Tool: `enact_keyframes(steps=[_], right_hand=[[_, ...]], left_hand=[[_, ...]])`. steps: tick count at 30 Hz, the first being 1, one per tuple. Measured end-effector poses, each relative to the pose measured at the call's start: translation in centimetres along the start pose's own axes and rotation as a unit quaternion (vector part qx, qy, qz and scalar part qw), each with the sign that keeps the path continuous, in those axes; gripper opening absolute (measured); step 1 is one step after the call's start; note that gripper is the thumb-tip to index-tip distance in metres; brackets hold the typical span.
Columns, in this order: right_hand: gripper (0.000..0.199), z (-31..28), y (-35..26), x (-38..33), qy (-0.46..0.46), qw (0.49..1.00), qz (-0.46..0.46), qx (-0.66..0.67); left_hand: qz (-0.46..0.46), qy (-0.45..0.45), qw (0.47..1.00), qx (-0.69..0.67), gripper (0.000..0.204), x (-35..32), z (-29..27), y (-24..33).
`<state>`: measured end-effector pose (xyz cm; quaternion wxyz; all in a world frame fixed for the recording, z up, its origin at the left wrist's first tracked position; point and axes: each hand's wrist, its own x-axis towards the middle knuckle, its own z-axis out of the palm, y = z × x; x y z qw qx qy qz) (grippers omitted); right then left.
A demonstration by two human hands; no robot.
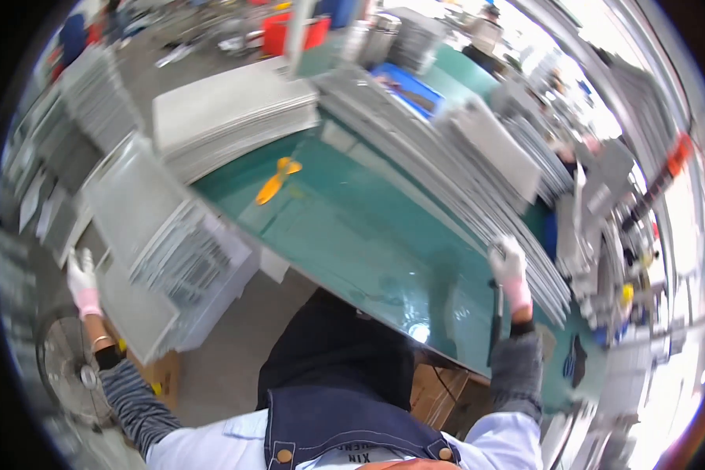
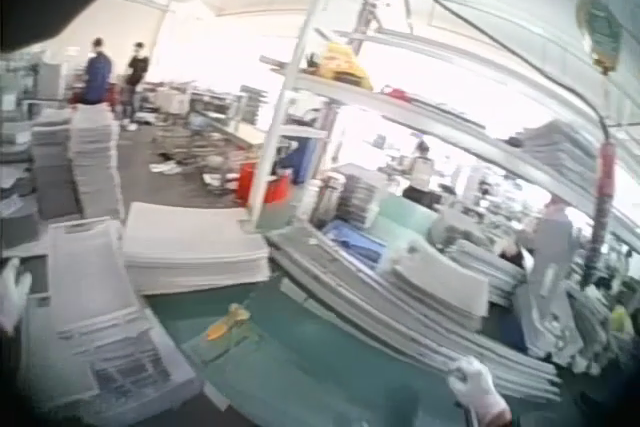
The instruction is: Assembling multiple metal mesh air filters by attaching metal frames and locking clips using an electric screwdriver and hammer on a factory production line.
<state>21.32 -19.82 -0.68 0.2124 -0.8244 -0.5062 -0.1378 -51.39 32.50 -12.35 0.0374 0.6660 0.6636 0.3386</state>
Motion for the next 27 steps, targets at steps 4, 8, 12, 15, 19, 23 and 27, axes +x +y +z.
enact_keyframes(steps=[4,8,12,15,19,23,27], right_hand=[[0.012,-2.5,11.3,6.5,0.107,0.977,0.183,0.026],[0.011,1.0,15.9,13.2,0.184,0.976,0.112,0.012],[0.025,3.1,18.3,17.2,0.111,0.993,0.046,-0.009],[0.027,4.8,17.1,18.7,0.091,0.996,0.007,0.014],[0.03,3.3,17.1,18.9,0.07,0.997,-0.01,-0.005],[0.033,3.1,16.8,19.6,0.041,0.998,-0.019,-0.032],[0.037,1.4,17.3,19.6,0.031,0.996,0.01,-0.089]], left_hand=[[0.231,-0.122,0.943,-0.206,0.04,2.9,-1.9,27.5],[0.402,-0.229,0.869,-0.177,0.044,3.7,6.1,43.3],[0.441,-0.327,0.832,0.076,0.08,0.2,10.6,54.8],[0.416,-0.341,0.83,0.151,0.081,0.5,12.7,54.5],[0.434,-0.305,0.84,0.111,0.076,1.7,16.1,54.4],[0.451,-0.298,0.828,0.149,0.068,2.7,16.8,54.2],[0.452,-0.321,0.827,0.092,0.066,3.9,15.8,56.4]])
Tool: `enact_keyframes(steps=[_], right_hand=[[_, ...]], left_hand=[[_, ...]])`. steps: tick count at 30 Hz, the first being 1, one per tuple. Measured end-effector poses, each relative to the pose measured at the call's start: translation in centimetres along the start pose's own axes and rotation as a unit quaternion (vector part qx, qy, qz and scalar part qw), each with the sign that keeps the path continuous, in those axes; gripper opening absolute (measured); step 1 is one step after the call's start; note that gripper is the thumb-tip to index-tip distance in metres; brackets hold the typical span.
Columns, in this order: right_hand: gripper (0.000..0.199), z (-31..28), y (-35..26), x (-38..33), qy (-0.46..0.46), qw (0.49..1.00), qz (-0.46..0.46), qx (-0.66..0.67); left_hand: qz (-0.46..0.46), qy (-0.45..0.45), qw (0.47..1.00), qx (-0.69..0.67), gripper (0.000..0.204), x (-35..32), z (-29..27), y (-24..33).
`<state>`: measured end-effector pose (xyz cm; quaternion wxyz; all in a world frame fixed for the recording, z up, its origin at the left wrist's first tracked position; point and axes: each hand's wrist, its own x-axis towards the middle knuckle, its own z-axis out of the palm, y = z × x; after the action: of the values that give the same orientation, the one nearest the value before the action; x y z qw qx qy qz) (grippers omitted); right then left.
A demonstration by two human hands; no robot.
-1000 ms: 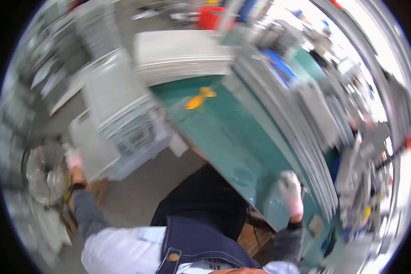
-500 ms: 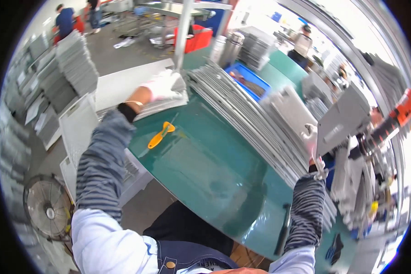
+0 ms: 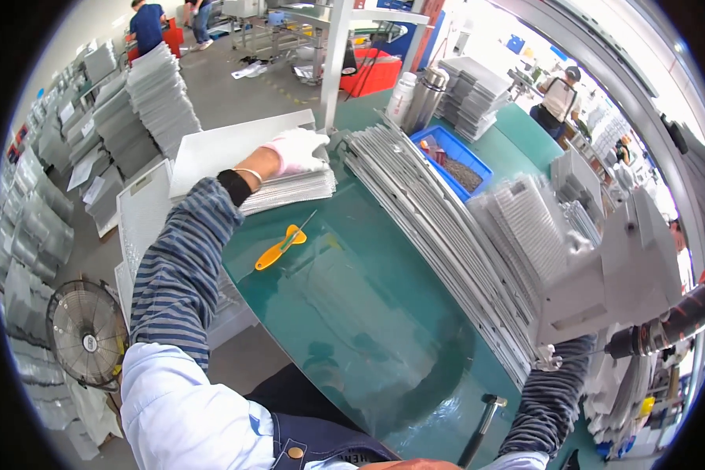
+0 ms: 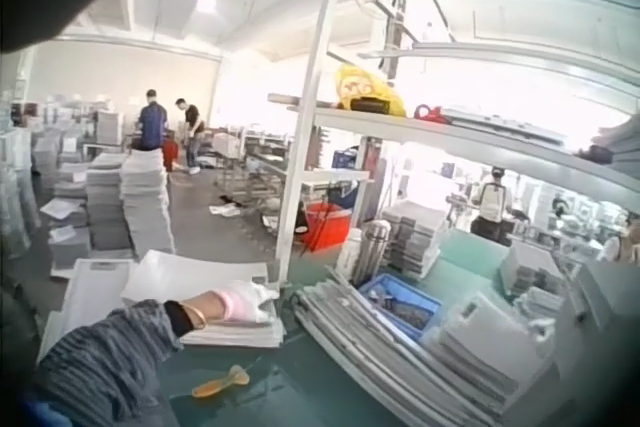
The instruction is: Assembling multiple metal mesh air filters by attaching metal frames and locking clips using an electric screwdriver and hammer on a factory production line.
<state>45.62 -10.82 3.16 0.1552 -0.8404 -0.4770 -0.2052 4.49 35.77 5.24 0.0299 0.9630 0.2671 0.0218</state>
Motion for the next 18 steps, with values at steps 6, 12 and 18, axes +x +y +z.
enact_keyframes(steps=[6,12,18], right_hand=[[0.042,1.4,-1.1,0.3,-0.06,0.996,0.013,-0.06],[0.07,0.3,-0.3,1.0,-0.195,0.973,0.075,0.098],[0.083,0.4,-0.7,0.9,-0.209,0.976,0.062,0.0]], left_hand=[[0.027,0.02,0.998,-0.059,0.059,-1.3,-1.1,-0.7],[0.069,0.045,0.98,-0.182,0.055,-1.5,-1.5,-3.0],[0.084,0.205,0.969,-0.11,0.051,-2.4,-3.6,-3.4]])
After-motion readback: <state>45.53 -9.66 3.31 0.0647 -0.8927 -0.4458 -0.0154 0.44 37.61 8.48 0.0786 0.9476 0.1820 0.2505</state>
